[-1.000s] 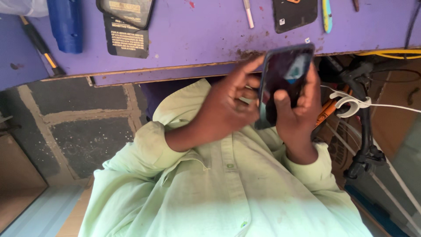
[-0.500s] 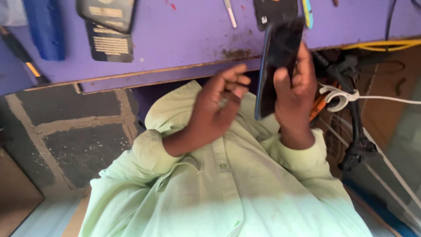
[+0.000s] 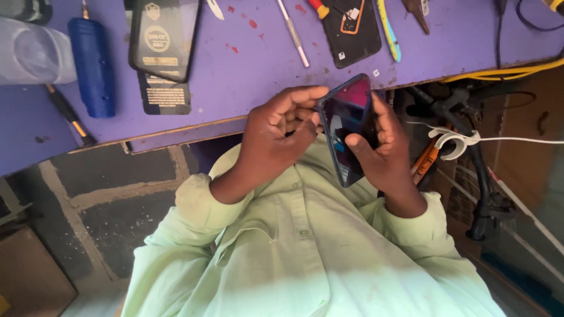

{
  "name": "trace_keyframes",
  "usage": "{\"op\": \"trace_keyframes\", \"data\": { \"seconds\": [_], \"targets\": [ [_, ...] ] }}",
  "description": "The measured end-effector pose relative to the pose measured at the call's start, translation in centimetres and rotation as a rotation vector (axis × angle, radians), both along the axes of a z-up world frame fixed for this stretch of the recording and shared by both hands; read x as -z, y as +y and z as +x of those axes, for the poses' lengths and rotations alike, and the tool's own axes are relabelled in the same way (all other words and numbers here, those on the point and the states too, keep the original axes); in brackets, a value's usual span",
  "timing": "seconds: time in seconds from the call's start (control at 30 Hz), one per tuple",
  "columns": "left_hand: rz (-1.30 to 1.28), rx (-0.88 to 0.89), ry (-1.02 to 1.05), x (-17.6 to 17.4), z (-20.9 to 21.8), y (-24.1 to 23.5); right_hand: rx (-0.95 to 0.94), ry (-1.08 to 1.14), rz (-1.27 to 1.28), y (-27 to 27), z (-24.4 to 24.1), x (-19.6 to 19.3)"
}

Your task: The person uses a screwdriver to remove screws from a disassembled smartphone, then uses a metal spudger to pry and separate the screen assembly from the frame. The person flips the phone to inspect the screen and continues prying along the edges.

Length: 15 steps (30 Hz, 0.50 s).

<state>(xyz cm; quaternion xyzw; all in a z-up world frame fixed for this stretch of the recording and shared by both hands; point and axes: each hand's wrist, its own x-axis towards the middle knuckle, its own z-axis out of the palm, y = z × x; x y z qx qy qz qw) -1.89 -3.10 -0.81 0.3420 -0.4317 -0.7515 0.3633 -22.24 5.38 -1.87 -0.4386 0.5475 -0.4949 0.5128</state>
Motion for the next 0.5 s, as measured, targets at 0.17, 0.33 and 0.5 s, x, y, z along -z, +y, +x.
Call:
{"op": "trace_keyframes", "data": {
  "seconds": [0.17, 0.33, 0.5],
  "targets": [
    [0.004, 0.027, -0.017, 0.7, 0.8, 0.3, -0.026, 0.036, 0.024, 0.0, 0.1, 0.0],
    [0.055, 0.016, 0.052, 1.3, 0.9, 0.6, -0.062, 0.077, 0.039, -0.3, 0.3, -0.4],
    [0.05, 0.021, 0.071, 1.7, 1.0, 0.7, -0.061, 0.072, 0.041, -0.3, 0.5, -0.7]
  ]
}}
